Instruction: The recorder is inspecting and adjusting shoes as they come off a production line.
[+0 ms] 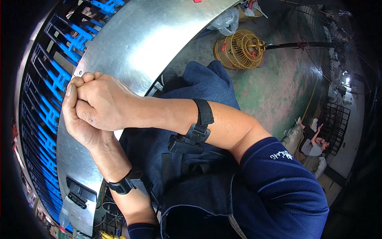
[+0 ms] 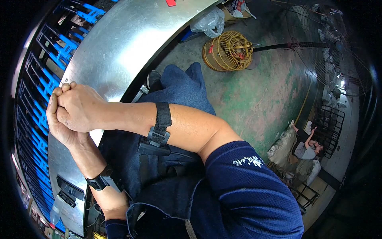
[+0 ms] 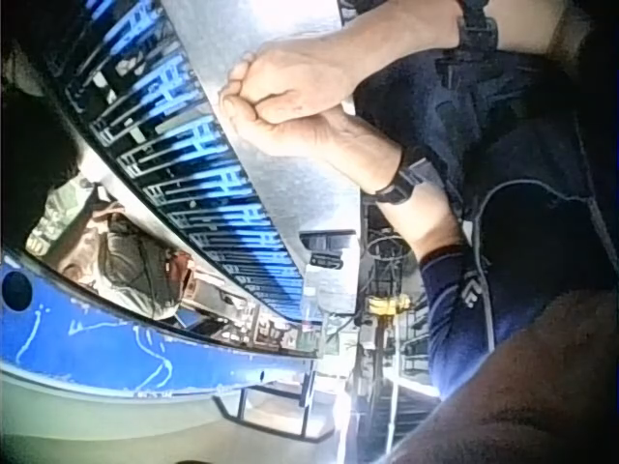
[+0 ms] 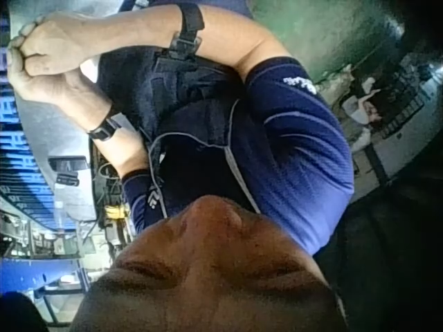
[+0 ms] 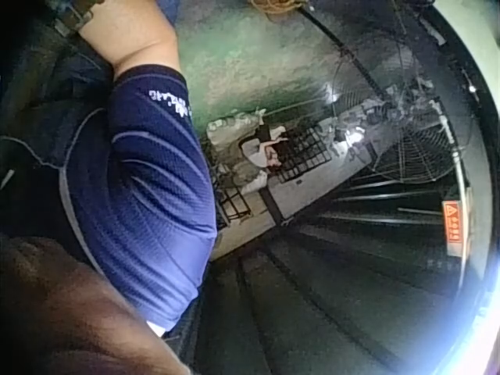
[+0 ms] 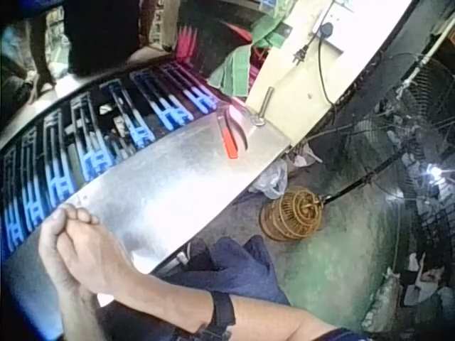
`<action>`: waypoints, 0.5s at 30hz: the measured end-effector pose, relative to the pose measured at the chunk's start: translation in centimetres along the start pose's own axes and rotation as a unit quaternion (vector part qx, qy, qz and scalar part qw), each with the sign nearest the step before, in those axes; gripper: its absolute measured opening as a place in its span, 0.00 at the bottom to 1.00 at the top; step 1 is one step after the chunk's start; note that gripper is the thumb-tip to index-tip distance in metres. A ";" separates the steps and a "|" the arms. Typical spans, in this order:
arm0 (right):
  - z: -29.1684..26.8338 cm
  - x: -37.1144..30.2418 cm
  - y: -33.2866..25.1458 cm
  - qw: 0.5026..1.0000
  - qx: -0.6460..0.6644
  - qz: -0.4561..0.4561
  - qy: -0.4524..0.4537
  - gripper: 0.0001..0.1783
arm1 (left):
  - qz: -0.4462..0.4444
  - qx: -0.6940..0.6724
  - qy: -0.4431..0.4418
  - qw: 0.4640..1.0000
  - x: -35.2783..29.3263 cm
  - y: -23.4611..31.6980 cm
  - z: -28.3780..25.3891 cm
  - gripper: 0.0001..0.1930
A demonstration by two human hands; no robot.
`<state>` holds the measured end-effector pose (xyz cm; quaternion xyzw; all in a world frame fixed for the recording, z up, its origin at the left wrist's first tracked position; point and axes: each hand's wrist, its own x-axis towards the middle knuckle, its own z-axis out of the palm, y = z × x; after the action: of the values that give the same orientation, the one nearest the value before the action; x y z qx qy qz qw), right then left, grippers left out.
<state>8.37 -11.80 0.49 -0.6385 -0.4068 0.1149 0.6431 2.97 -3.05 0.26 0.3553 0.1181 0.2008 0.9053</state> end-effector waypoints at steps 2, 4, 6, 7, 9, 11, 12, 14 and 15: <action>0.9 0.3 -0.2 0.999 -0.034 0.037 0.020 0.15 | 0.004 0.005 0.002 1.000 -0.1 0.3 0.1 0.13; 1.3 0.5 0.0 0.997 -0.052 0.056 0.031 0.14 | 0.006 0.009 0.003 1.000 -0.1 0.4 0.2 0.13; 1.4 0.4 0.3 0.995 -0.072 0.000 0.071 0.14 | 0.001 0.001 0.005 1.000 0.0 0.4 0.2 0.13; 1.2 0.4 0.3 0.995 -0.073 0.001 0.071 0.14 | 0.000 0.000 0.005 1.000 0.0 0.3 0.2 0.13; 0.9 0.3 0.4 0.996 -0.063 0.024 0.050 0.14 | -0.002 -0.001 0.005 1.000 0.1 -0.1 0.2 0.13; 0.9 0.3 0.4 0.996 -0.065 0.023 0.051 0.14 | -0.001 0.000 0.003 1.000 0.2 0.0 0.2 0.13; 0.8 0.3 0.3 0.996 -0.067 0.022 0.051 0.14 | 0.000 0.000 0.001 1.000 0.2 0.0 0.2 0.13; 0.7 0.3 0.1 0.997 -0.062 0.032 0.043 0.14 | 0.004 0.005 0.004 1.000 0.2 -0.1 0.3 0.13; 0.6 0.3 0.1 0.997 -0.057 0.043 0.035 0.14 | 0.008 0.009 0.005 1.000 0.1 -0.1 0.4 0.13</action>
<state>8.20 -11.15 0.43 -0.6945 -0.3618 0.0967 0.6143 3.25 -3.27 0.44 0.3634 0.1220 0.2089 0.8997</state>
